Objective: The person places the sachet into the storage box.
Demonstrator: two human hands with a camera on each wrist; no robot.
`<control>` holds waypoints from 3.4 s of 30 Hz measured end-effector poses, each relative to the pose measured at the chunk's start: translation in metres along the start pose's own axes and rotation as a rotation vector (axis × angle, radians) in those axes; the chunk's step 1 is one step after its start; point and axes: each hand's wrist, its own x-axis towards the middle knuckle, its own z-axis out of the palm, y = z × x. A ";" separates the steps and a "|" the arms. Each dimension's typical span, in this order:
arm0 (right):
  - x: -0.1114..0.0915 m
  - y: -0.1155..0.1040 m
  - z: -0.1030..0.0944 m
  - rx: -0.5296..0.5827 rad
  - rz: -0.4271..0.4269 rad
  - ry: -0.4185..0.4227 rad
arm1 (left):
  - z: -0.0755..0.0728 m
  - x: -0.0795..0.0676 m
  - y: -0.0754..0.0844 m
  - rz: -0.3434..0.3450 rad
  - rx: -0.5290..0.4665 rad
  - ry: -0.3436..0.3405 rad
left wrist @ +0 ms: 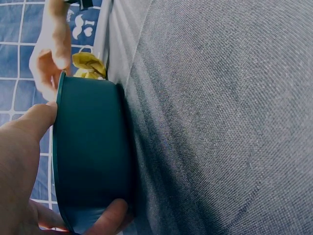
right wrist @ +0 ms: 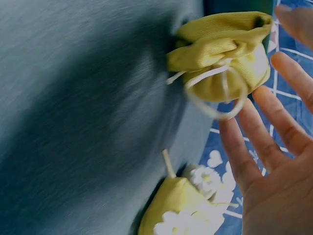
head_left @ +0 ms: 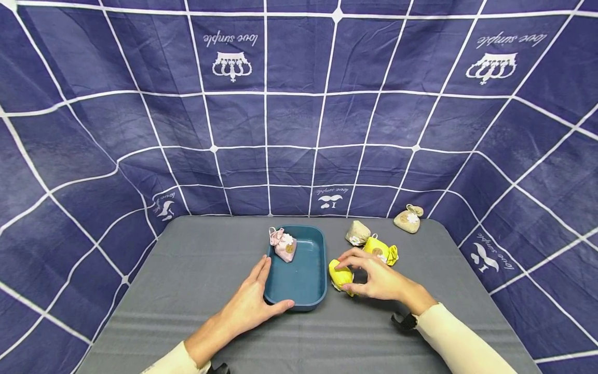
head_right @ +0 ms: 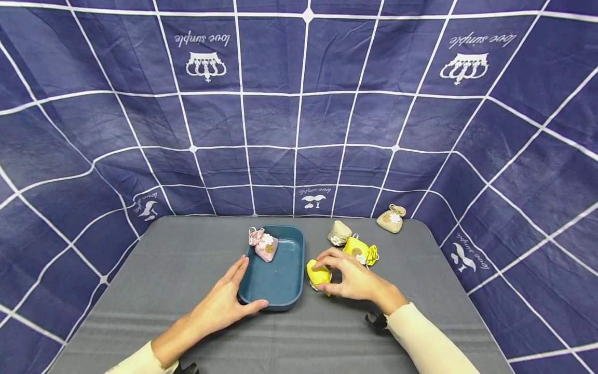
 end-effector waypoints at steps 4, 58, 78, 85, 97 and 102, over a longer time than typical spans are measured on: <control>-0.006 0.002 0.001 0.010 0.000 -0.071 | 0.000 -0.001 -0.001 -0.001 0.003 0.007; 0.017 0.030 0.018 0.152 0.180 0.175 | 0.000 -0.001 -0.001 -0.008 -0.002 -0.008; 0.027 0.022 0.026 -0.105 0.173 0.201 | 0.000 -0.002 -0.001 -0.018 -0.020 -0.012; 0.029 0.018 0.021 -0.063 0.182 0.260 | 0.000 -0.002 -0.001 -0.015 -0.017 -0.011; 0.049 0.004 0.001 0.006 0.153 0.318 | 0.001 -0.001 -0.001 -0.010 -0.010 -0.008; 0.062 -0.004 -0.004 0.001 0.132 0.309 | 0.002 -0.002 -0.002 -0.008 -0.010 -0.005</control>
